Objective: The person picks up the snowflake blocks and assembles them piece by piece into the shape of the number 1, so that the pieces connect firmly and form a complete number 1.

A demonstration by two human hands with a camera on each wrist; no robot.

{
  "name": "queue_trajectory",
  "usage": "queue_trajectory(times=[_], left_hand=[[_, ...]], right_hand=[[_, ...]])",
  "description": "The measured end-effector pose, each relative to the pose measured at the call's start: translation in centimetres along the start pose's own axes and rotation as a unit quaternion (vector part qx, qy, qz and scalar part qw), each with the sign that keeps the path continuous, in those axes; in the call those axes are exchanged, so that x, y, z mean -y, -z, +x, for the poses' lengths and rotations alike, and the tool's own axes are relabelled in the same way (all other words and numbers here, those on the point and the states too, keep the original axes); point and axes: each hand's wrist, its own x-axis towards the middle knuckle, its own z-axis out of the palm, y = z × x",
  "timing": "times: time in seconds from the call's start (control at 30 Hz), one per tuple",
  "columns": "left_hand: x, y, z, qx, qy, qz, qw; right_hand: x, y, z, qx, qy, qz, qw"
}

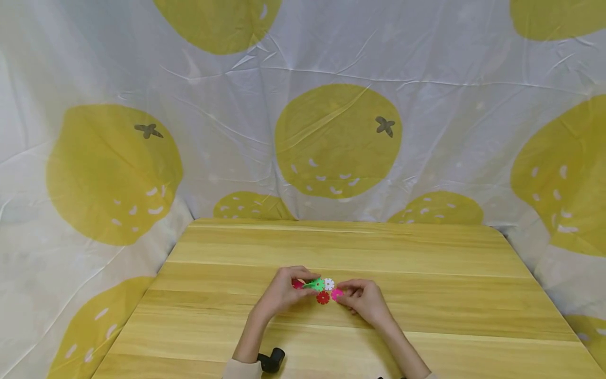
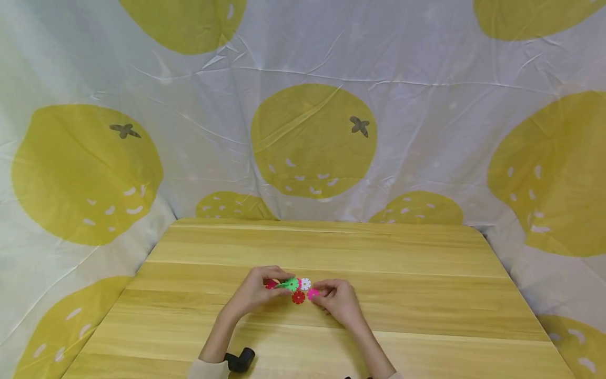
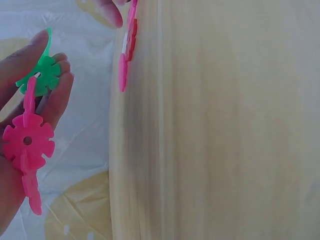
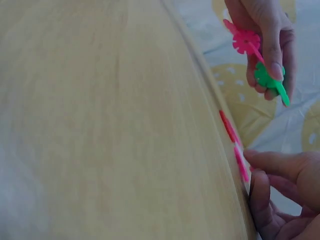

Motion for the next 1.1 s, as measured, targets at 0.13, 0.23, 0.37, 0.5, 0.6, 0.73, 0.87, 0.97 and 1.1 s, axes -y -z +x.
queue_trajectory(times=[0.13,0.23,0.37,0.5,0.6,0.73,0.87,0.97,1.1], left_hand=[[-0.1,0.0,0.0,0.004,0.001,-0.008,1.0],[-0.2,0.1,0.0,0.002,0.009,-0.015,0.9998],[-0.2,0.2,-0.1,-0.002,0.02,-0.019,0.9996],[-0.3,0.3,-0.1,-0.005,0.023,-0.02,0.9995],[-0.4,0.3,-0.1,-0.011,0.019,-0.025,0.9994],[-0.4,0.3,-0.1,-0.025,0.017,-0.033,0.999],[-0.2,0.2,0.0,-0.037,0.02,-0.037,0.9984],[-0.1,0.1,0.0,-0.039,0.02,-0.039,0.9983],[-0.1,0.1,0.0,-0.036,0.019,-0.043,0.9983]], right_hand=[[0.1,-0.3,0.0,-0.013,0.007,-0.027,0.9995],[0.3,-0.3,-0.1,-0.017,0.01,-0.03,0.9993],[0.4,-0.3,-0.1,-0.018,0.013,-0.032,0.9993],[0.5,-0.3,-0.2,-0.022,0.007,-0.039,0.999],[0.7,-0.4,-0.2,-0.027,0.003,-0.054,0.9982],[0.9,-0.6,-0.4,-0.032,0.005,-0.079,0.9964],[1.2,-0.7,-0.6,-0.033,0.014,-0.091,0.9952],[1.1,-0.7,-0.5,-0.032,0.018,-0.084,0.9958],[0.7,-0.5,-0.4,-0.02,0.01,-0.04,0.9989]])
